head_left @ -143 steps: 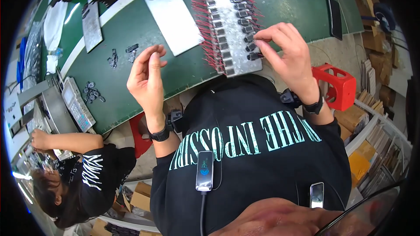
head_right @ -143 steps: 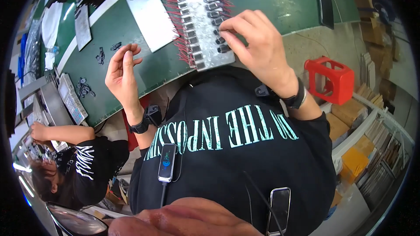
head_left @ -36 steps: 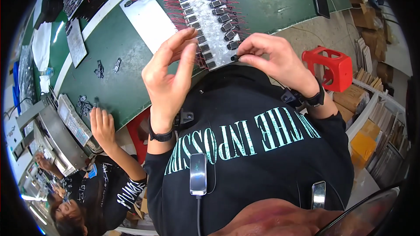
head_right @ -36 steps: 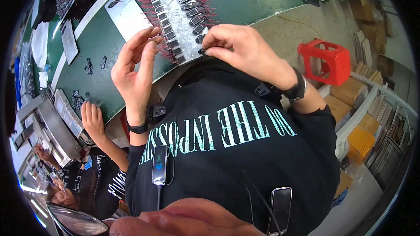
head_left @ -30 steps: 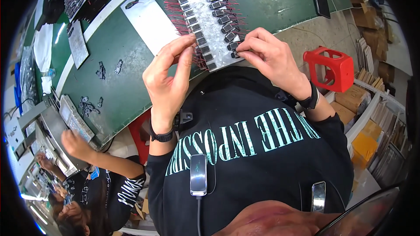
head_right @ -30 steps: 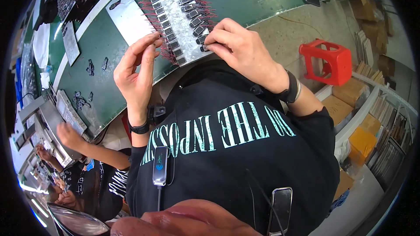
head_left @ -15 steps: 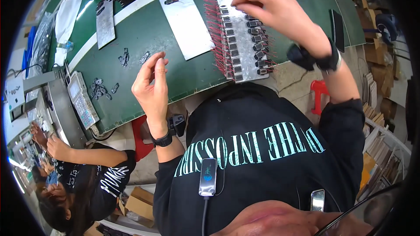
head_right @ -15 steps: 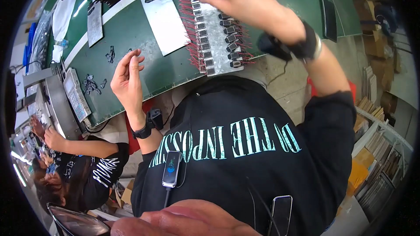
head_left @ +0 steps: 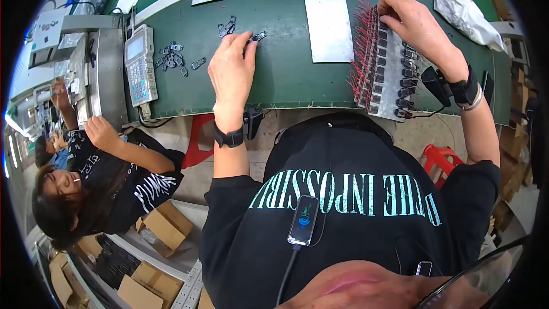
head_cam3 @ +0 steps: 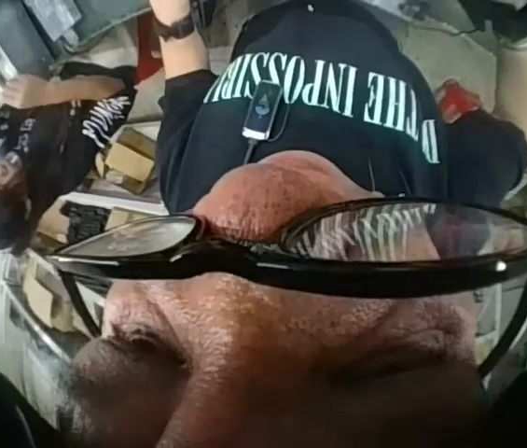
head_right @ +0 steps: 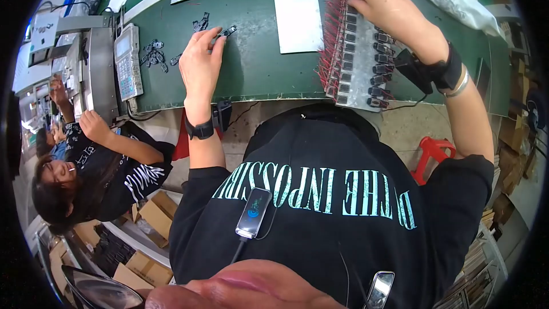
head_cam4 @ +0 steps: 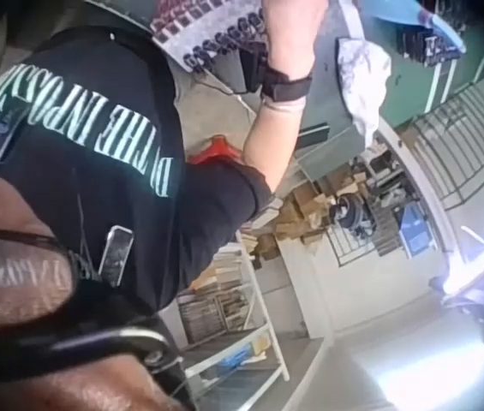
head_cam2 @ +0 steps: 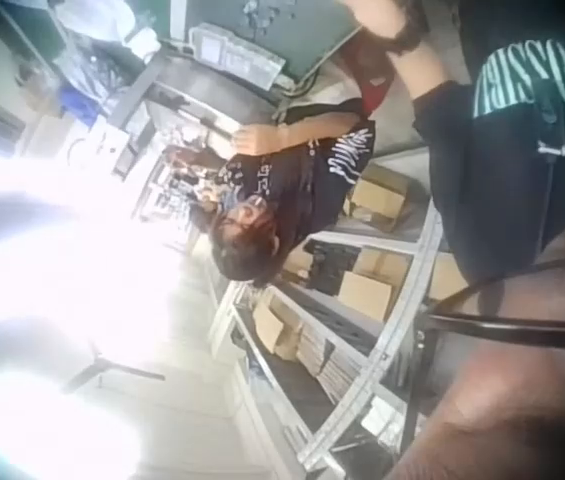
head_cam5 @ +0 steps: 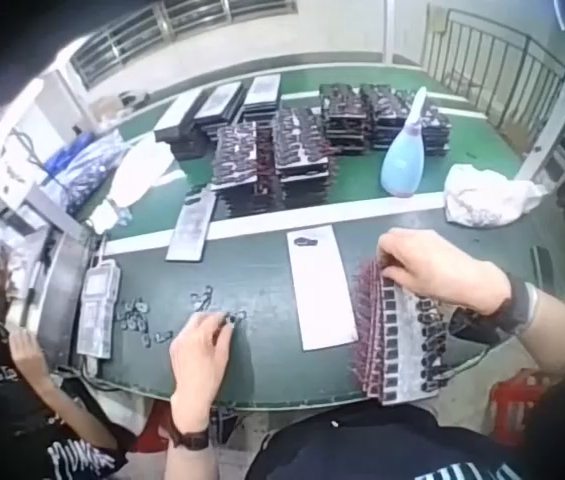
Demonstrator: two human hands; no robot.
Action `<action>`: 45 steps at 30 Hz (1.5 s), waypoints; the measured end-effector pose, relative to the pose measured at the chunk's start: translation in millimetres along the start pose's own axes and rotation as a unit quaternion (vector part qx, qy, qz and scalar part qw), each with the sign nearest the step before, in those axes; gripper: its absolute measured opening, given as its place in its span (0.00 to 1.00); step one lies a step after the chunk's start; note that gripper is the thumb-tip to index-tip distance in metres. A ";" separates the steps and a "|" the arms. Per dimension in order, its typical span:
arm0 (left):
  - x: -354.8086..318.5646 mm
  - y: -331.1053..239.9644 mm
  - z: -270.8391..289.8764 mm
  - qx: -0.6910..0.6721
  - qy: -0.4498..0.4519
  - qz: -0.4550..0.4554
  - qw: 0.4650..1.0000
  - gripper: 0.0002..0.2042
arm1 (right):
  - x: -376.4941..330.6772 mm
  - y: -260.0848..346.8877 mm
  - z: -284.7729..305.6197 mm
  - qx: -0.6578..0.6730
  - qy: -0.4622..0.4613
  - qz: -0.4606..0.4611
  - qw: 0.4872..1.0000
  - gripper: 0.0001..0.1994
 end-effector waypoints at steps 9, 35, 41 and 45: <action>-3.9 -7.4 1.0 0.089 -0.033 -0.091 0.991 0.10 | -21.6 30.0 28.6 0.098 -0.090 -0.081 0.988 0.11; -35.3 -157.6 -9.1 -0.567 0.210 0.024 0.796 0.14 | -92.3 54.6 -36.6 0.466 -0.217 -0.186 0.837 0.06; -36.3 -156.6 -12.5 -0.559 0.215 0.016 0.801 0.14 | -93.0 51.2 -38.8 0.462 -0.209 -0.205 0.837 0.06; -35.8 -154.6 -9.6 -0.545 0.204 0.010 0.813 0.13 | -89.0 49.1 -35.7 0.437 -0.178 -0.183 0.862 0.06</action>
Point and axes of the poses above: each hand's wrist, its own x-axis towards the middle knuckle, its own z-axis out of the back of the hand, y = z × x, the point moved 6 cm from there along x, towards the middle knuckle, and after that the axes turned 14 degrees about x, right-handed, at the moved point
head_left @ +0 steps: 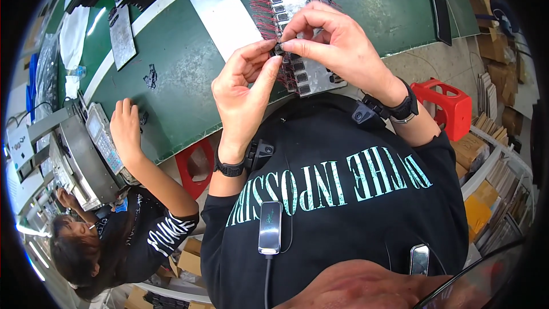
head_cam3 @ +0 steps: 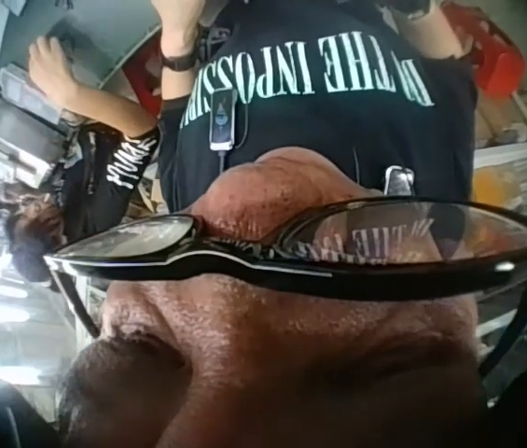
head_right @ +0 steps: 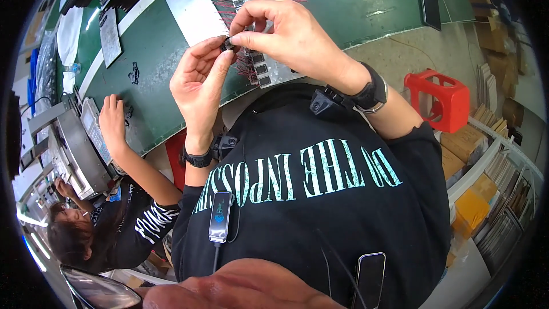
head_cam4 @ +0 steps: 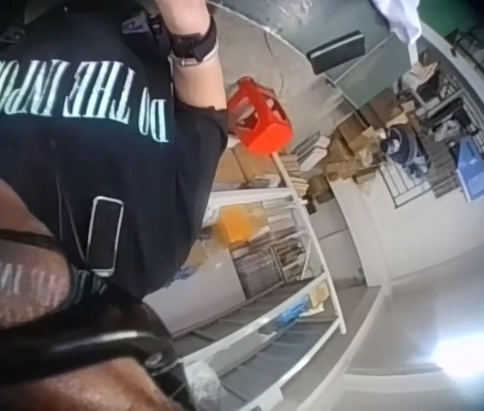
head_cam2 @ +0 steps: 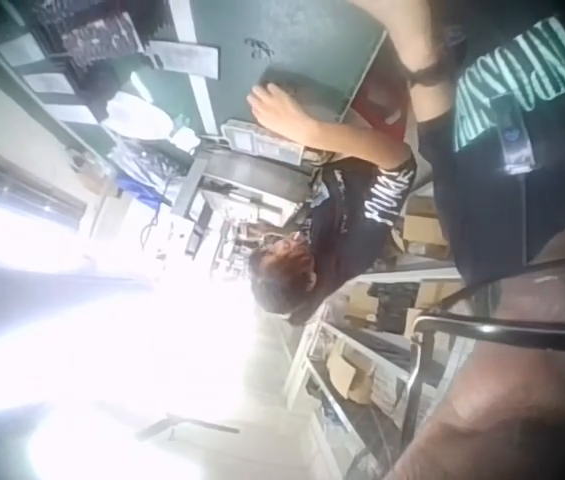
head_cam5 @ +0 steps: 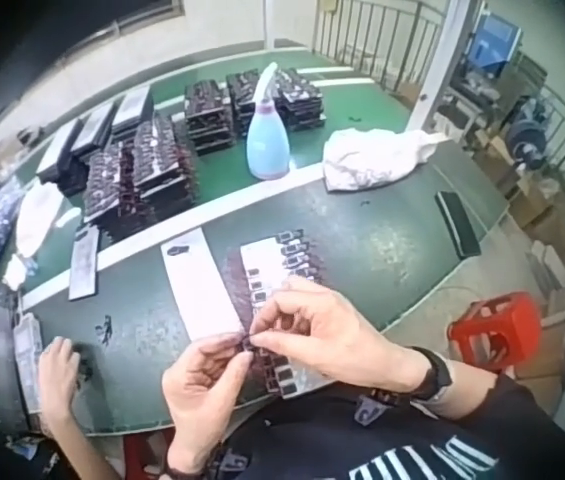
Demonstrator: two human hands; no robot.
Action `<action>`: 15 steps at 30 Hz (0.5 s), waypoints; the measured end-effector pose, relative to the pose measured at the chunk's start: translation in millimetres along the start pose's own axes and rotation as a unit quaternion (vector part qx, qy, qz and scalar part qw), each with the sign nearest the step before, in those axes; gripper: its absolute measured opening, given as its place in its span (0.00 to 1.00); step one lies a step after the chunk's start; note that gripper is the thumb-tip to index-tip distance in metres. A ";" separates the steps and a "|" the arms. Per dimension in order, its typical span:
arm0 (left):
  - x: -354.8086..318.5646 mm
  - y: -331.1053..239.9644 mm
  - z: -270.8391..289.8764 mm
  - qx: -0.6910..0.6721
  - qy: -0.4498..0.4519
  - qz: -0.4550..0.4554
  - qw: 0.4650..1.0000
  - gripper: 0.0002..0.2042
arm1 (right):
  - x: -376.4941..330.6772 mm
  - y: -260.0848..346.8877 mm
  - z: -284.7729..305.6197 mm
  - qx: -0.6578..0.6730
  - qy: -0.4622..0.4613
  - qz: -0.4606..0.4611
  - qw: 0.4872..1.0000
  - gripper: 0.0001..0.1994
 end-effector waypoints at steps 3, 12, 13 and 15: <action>1.5 -3.0 -1.2 0.023 0.012 -0.004 1.000 0.13 | 4.9 -3.9 2.1 0.035 0.048 0.015 0.998 0.05; -0.8 -6.2 -7.5 0.104 -0.006 -0.040 0.994 0.14 | 1.8 -5.9 -2.1 0.026 0.054 -0.034 0.998 0.06; -2.5 -7.4 -8.3 0.102 -0.007 -0.043 0.994 0.14 | -4.0 1.2 -5.7 -0.056 0.044 0.014 0.997 0.06; -10.7 -15.5 -9.6 0.208 -0.012 -0.083 0.975 0.13 | -11.9 15.7 -10.8 -0.219 0.024 0.110 0.969 0.08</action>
Point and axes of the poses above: each hand's wrist, its own x-axis towards the middle knuckle, its own z-axis out of the back of the hand, y = z × x, the point moved 6 cm from there along x, towards the middle knuckle, and after that the axes turned 14 degrees about x, right-handed, at the moved point
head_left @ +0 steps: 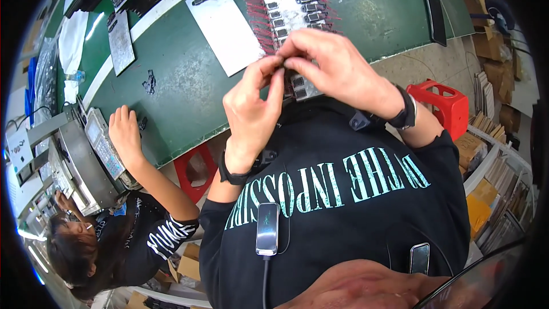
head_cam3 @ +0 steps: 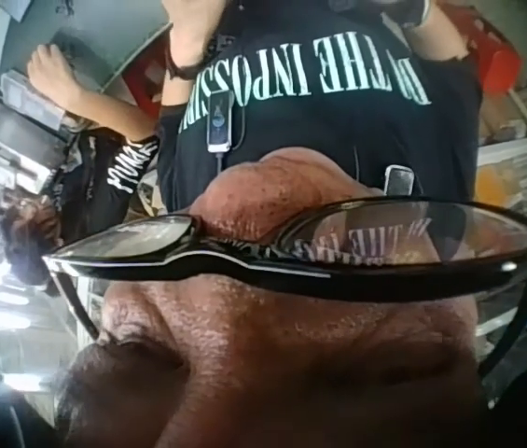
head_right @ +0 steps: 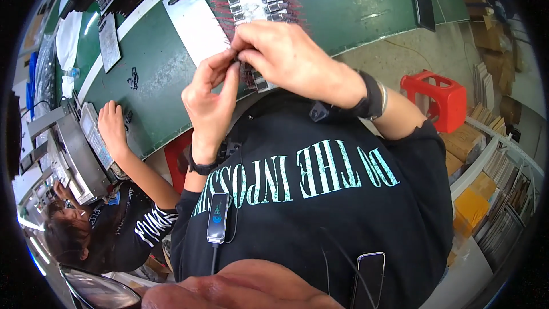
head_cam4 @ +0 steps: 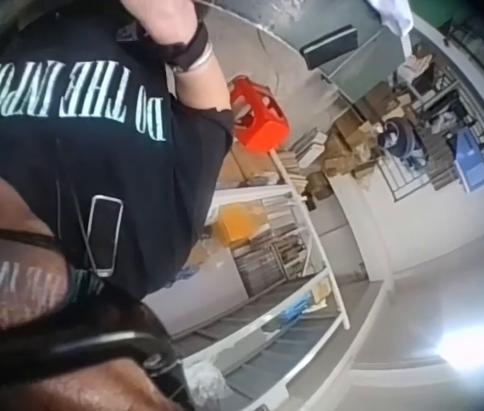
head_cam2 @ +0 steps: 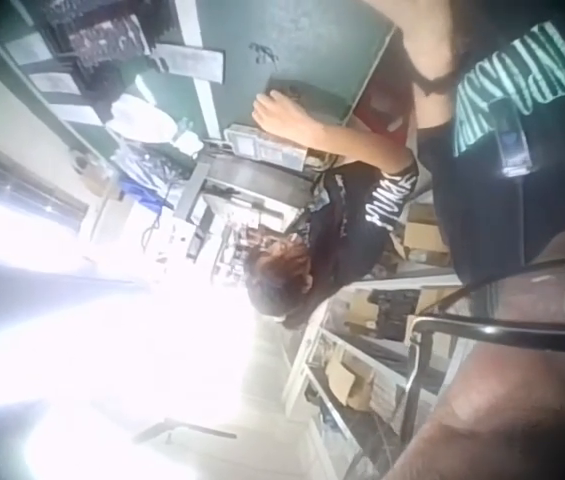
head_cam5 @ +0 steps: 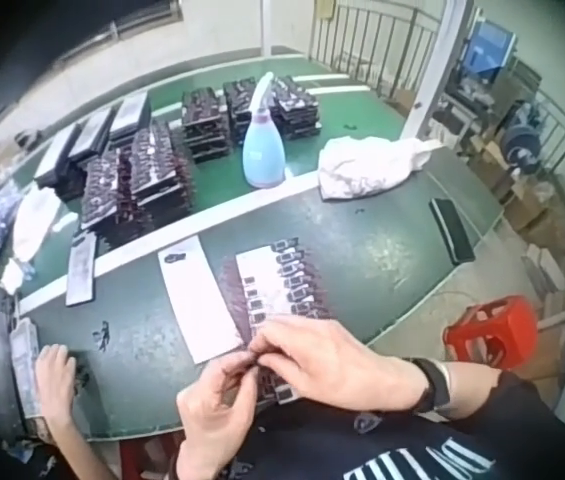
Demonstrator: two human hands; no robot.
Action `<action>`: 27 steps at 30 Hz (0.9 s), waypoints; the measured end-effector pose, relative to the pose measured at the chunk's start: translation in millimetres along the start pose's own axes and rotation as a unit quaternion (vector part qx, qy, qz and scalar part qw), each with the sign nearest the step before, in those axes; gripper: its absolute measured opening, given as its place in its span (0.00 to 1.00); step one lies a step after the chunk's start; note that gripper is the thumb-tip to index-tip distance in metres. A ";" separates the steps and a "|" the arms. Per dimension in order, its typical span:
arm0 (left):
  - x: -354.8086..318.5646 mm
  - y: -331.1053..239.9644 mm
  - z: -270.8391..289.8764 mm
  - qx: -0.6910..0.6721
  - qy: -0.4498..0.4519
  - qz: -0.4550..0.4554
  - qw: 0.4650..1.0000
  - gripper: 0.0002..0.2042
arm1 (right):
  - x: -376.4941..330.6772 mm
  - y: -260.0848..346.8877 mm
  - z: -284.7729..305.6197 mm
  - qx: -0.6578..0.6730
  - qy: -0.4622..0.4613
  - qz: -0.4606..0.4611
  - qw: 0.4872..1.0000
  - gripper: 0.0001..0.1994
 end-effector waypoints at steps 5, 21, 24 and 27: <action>5.8 -19.3 11.9 -0.003 -0.080 -0.039 0.996 0.07 | 19.5 -5.0 24.3 0.059 0.075 -0.054 0.994 0.08; -1.3 54.3 47.5 0.107 -0.063 0.071 0.990 0.12 | 71.6 -24.7 52.0 -0.181 -0.075 0.225 0.955 0.07; -2.9 57.3 42.4 0.119 -0.092 0.042 0.988 0.09 | 66.2 -7.2 62.9 -0.146 -0.101 0.187 0.966 0.07; -14.3 61.0 41.6 0.134 -0.114 0.021 0.984 0.05 | 51.5 -4.0 85.0 0.022 -0.173 0.049 0.983 0.09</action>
Point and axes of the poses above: each hand's wrist, its own x-axis towards the middle knuckle, its own z-axis out of the back of the hand, y = z × x, the point moved 6 cm from there along x, towards the middle knuckle, and after that the axes turned 14 degrees about x, right-handed, at the moved point
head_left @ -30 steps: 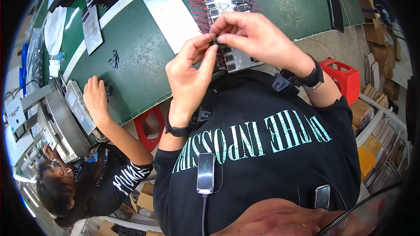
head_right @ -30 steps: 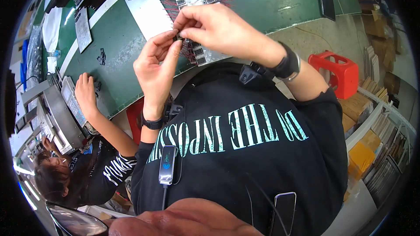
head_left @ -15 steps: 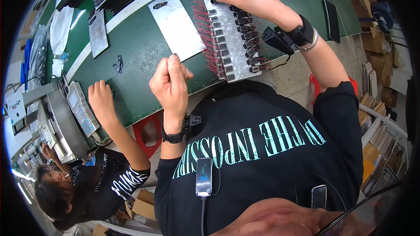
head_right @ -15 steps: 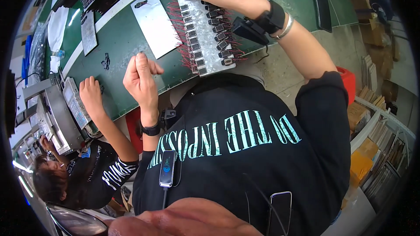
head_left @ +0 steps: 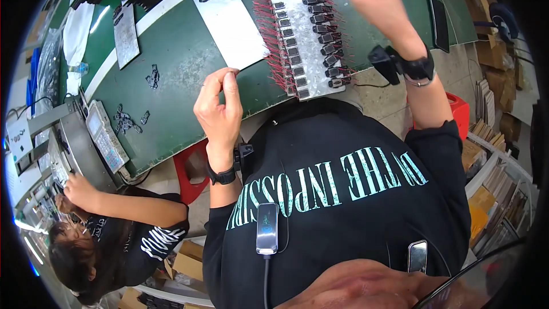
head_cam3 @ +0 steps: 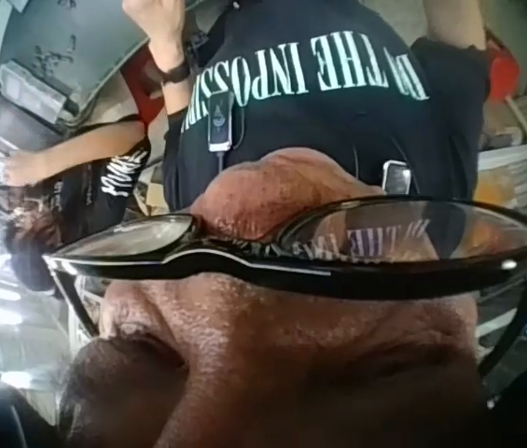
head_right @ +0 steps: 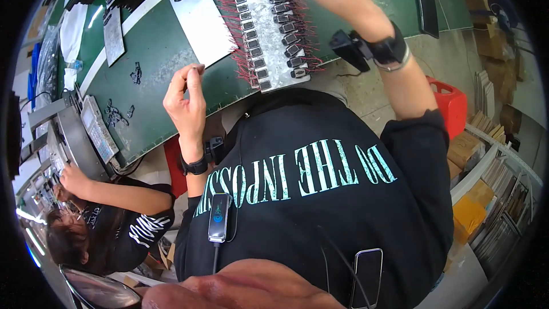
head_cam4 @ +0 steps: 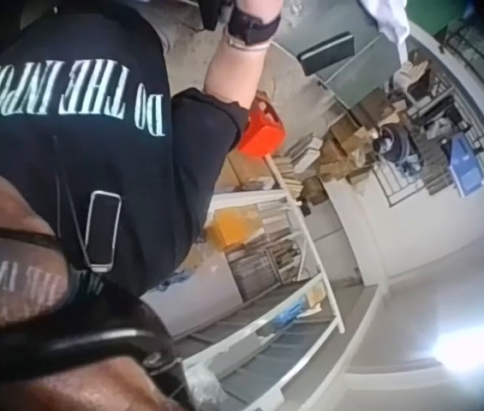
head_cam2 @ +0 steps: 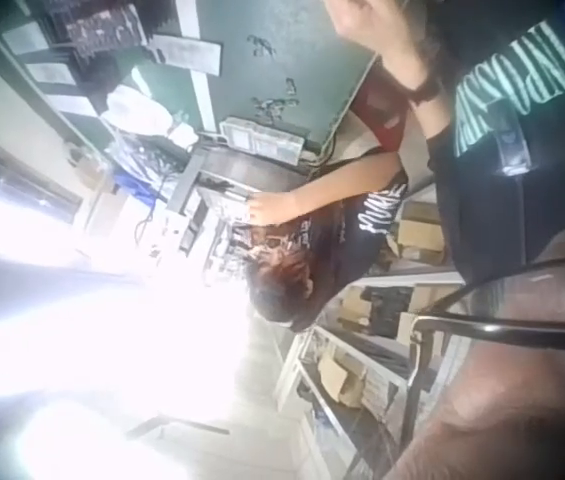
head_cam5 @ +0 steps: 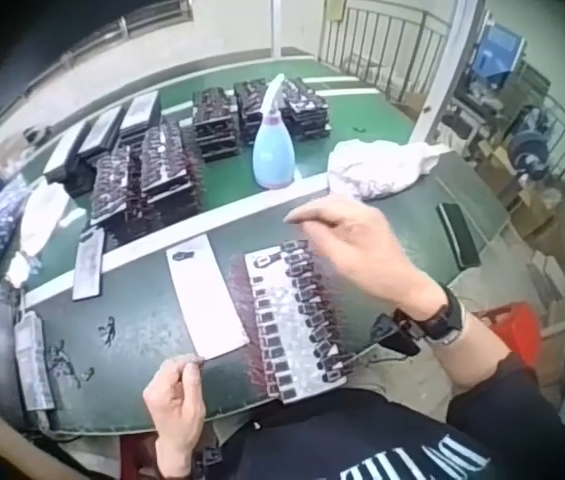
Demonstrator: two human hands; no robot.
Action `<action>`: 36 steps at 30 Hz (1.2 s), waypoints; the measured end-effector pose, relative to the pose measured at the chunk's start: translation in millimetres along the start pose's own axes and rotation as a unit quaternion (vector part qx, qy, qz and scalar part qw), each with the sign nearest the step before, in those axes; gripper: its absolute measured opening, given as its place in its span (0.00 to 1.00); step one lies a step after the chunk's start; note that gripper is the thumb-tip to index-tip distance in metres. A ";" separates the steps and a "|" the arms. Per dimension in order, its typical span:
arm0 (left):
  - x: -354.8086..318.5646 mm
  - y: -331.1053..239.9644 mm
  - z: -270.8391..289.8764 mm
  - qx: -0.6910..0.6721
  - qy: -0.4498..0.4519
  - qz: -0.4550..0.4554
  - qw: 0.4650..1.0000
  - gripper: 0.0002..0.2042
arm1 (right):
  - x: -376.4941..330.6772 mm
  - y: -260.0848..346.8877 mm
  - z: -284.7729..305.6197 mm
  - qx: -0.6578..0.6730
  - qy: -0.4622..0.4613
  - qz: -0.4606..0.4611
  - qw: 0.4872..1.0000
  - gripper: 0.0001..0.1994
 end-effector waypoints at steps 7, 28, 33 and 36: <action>-40.0 27.6 30.5 0.195 -0.195 -0.025 0.961 0.14 | -111.4 -120.8 115.2 -0.081 -0.274 -0.057 0.957 0.13; -90.3 71.0 19.4 0.401 -0.214 -0.021 0.890 0.22 | -148.3 -140.7 111.8 -0.152 -0.293 0.023 0.944 0.17; -60.2 68.5 29.3 0.288 -0.090 0.010 0.953 0.24 | -149.9 -140.0 115.7 -0.180 -0.295 0.002 0.938 0.17; -8.8 43.0 29.6 0.156 -0.025 0.004 0.987 0.29 | -151.3 -140.4 118.1 -0.178 -0.301 -0.004 0.937 0.17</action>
Point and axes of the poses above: each hand's wrist, its own x-axis towards the middle knuckle, its own z-axis out of the back of the hand, y = z × x, the point moved 6 cm from there along x, towards the middle knuckle, and after that the axes turned 14 degrees about x, right-handed, at the moved point
